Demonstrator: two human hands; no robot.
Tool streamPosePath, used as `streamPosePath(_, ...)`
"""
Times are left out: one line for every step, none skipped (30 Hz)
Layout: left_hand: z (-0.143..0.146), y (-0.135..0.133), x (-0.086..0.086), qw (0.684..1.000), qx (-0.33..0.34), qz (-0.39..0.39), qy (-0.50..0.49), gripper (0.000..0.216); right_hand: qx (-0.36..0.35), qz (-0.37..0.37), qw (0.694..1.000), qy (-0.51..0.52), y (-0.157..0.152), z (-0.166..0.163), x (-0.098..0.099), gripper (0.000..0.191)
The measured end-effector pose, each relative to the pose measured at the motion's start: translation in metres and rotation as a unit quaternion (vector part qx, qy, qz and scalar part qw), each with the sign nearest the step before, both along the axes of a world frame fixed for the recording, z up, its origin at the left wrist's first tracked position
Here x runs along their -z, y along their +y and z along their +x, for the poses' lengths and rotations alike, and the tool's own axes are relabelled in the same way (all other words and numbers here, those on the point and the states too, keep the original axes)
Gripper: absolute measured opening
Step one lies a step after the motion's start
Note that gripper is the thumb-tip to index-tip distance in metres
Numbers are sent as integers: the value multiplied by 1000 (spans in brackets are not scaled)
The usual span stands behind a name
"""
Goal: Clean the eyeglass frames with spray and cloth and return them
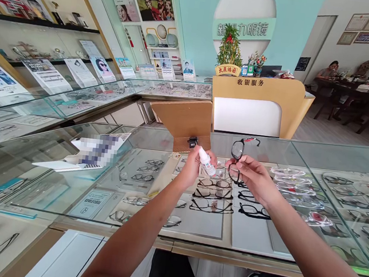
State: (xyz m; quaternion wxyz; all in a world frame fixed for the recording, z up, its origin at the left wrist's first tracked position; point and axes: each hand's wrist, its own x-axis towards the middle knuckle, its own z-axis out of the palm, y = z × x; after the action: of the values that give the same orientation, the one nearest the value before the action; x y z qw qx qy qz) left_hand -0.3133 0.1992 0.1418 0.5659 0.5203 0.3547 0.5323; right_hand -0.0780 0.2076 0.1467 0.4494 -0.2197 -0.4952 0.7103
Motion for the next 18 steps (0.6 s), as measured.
streamPosePath(0,0,3,998,-30,27,43,78,-3,3,1000,-6,-1,-1,2,29)
streamPosePath(1,0,5,992,-58,58,92,76,-6,8,1000,-13,-2,-3,4,30)
streamPosePath(1,-1,7,982,-82,92,143,73,-8,12,1000,-20,-2,-4,5,31)
streamPosePath(1,-2,8,968,-102,127,193,69,-12,18,999,-27,-3,-6,7,32)
streamPosePath(1,-4,8,951,-118,163,237,64,-17,25,999,-35,-5,-8,9,33)
streamPosePath(1,-6,7,933,-128,194,273,59,-22,32,998,-43,-6,-9,11,34)
streamPosePath(2,-7,6,919,-133,219,300,56,-27,38,998,-50,-7,-11,12,34)
streamPosePath(2,-8,6,909,-132,235,317,54,-32,43,997,-57,-9,-12,14,34)
streamPosePath(2,-9,5,904,-128,242,327,53,-36,47,996,-62,-10,-13,14,33)
streamPosePath(3,-9,5,903,-121,244,332,55,-40,48,996,-65,-11,-14,15,33)
streamPosePath(3,-9,5,904,-116,245,332,57,-43,48,996,-66,-12,-14,15,32)
streamPosePath(3,-9,5,905,-113,246,327,59,-46,46,996,-65,-12,-14,15,31)
streamPosePath(2,-8,5,908,-112,246,319,61,-47,41,996,-59,-12,-14,15,30)
streamPosePath(2,-8,5,912,-111,247,308,63,-48,33,997,-48,-11,-13,14,29)
streamPosePath(1,-7,5,916,-109,247,296,65,-50,21,998,-33,-10,-12,13,28)
streamPosePath(1,-7,5,919,-107,247,287,66,-52,8,999,-14,-8,-10,13,27)
streamPosePath(0,-7,5,922,-106,246,282,68,-53,-6,999,5,-6,-9,12,26)
streamPosePath(0,-7,4,922,-104,244,281,68,-52,-19,998,24,-4,-8,12,25)
